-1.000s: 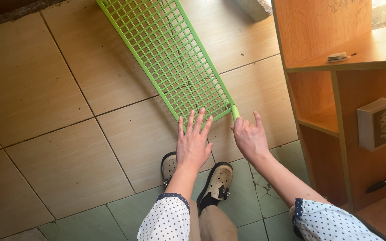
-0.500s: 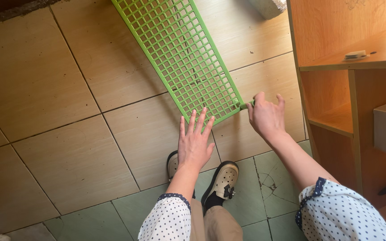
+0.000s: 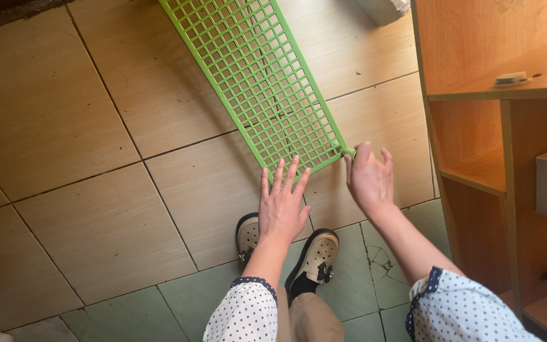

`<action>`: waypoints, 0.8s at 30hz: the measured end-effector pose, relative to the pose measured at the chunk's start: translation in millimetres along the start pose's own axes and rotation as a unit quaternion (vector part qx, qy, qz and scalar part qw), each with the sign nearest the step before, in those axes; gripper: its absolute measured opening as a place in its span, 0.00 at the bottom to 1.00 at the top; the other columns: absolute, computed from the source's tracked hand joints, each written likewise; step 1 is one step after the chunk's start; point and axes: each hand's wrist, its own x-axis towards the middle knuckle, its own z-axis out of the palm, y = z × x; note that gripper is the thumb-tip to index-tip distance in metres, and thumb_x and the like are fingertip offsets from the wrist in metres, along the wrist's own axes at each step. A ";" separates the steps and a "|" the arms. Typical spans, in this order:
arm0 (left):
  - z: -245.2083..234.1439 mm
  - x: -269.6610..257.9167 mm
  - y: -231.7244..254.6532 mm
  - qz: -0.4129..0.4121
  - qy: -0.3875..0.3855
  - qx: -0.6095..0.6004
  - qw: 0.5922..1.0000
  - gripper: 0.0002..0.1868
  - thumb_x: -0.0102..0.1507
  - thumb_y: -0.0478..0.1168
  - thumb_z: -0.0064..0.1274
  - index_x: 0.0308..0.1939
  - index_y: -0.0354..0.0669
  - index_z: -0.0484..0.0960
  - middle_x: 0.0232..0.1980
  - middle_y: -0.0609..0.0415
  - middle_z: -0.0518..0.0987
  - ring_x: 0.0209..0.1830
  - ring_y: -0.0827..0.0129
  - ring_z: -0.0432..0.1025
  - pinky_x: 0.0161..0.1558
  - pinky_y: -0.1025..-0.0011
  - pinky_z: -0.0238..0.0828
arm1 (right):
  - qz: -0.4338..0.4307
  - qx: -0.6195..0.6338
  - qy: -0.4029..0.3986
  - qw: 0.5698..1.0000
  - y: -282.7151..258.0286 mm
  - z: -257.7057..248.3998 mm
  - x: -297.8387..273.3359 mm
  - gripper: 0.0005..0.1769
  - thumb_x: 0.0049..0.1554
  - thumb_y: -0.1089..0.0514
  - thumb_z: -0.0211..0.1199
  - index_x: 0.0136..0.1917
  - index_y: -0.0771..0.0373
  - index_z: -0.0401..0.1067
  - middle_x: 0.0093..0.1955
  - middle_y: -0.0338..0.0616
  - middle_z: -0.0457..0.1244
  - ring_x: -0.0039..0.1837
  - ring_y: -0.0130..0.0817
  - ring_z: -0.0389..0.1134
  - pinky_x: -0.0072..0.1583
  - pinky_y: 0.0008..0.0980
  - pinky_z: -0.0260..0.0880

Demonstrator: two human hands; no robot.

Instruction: The person assembles a green plastic storage shelf by inserting green plastic rods into the holes of a grid panel. The person repeatedly picks up rods and inserts them into the panel, working on the floor and on a wooden table.

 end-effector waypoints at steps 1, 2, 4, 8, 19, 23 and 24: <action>1.4 -1.6 0.8 0.001 -0.005 -0.001 1.000 0.47 0.58 0.57 0.60 0.78 0.61 0.55 0.83 0.56 0.44 0.83 0.57 0.40 0.78 0.47 0.31 | 0.007 0.000 -0.012 1.000 1.2 -0.3 3.9 0.14 0.68 0.54 0.53 0.56 0.68 0.59 0.42 0.55 0.69 0.45 0.56 0.71 0.71 0.58 0.54; 2.5 -1.5 1.7 0.001 -0.007 -0.002 1.000 0.47 0.58 0.57 0.60 0.78 0.61 0.55 0.83 0.56 0.44 0.83 0.57 0.39 0.78 0.47 0.31 | 0.013 0.000 -0.023 1.000 5.3 -2.1 9.7 0.14 0.68 0.54 0.53 0.57 0.68 0.59 0.41 0.55 0.69 0.45 0.56 0.71 0.72 0.58 0.54; 5.0 -1.1 1.3 -0.002 -0.013 -0.001 1.000 0.47 0.58 0.57 0.60 0.78 0.61 0.55 0.83 0.57 0.44 0.83 0.57 0.39 0.78 0.47 0.30 | 0.023 0.002 -0.039 0.999 13.3 -3.5 17.3 0.14 0.68 0.54 0.53 0.58 0.68 0.59 0.39 0.54 0.69 0.45 0.56 0.71 0.72 0.58 0.54; 9.9 -1.9 -1.4 -0.018 -0.019 0.001 1.000 0.47 0.58 0.57 0.60 0.78 0.62 0.55 0.83 0.58 0.44 0.83 0.58 0.40 0.79 0.47 0.30 | 0.054 0.020 -0.024 0.998 33.2 -5.7 15.9 0.15 0.68 0.55 0.53 0.61 0.68 0.58 0.39 0.54 0.69 0.45 0.56 0.71 0.71 0.59 0.54; 14.8 3.8 0.6 -0.024 -0.024 -0.010 0.999 0.47 0.58 0.55 0.60 0.78 0.61 0.55 0.83 0.58 0.44 0.82 0.58 0.40 0.78 0.47 0.30 | 0.018 -0.021 0.025 0.999 16.2 17.0 -53.0 0.16 0.66 0.55 0.57 0.59 0.67 0.58 0.47 0.54 0.69 0.52 0.51 0.71 0.73 0.55 0.55; 13.6 0.7 2.8 -0.024 -0.032 -0.020 0.999 0.47 0.57 0.55 0.61 0.77 0.61 0.56 0.83 0.57 0.45 0.83 0.57 0.40 0.78 0.47 0.29 | 0.010 -0.024 0.025 0.999 -1.7 21.4 -81.2 0.16 0.63 0.57 0.58 0.59 0.65 0.59 0.51 0.52 0.69 0.55 0.47 0.71 0.71 0.53 0.56; 12.4 1.9 1.3 -0.025 -0.038 -0.023 0.999 0.47 0.57 0.55 0.62 0.77 0.61 0.56 0.83 0.56 0.45 0.83 0.57 0.39 0.78 0.47 0.29 | 0.018 -0.019 0.035 0.999 -3.9 22.6 -81.5 0.16 0.63 0.57 0.58 0.59 0.65 0.60 0.52 0.52 0.69 0.55 0.46 0.71 0.70 0.53 0.56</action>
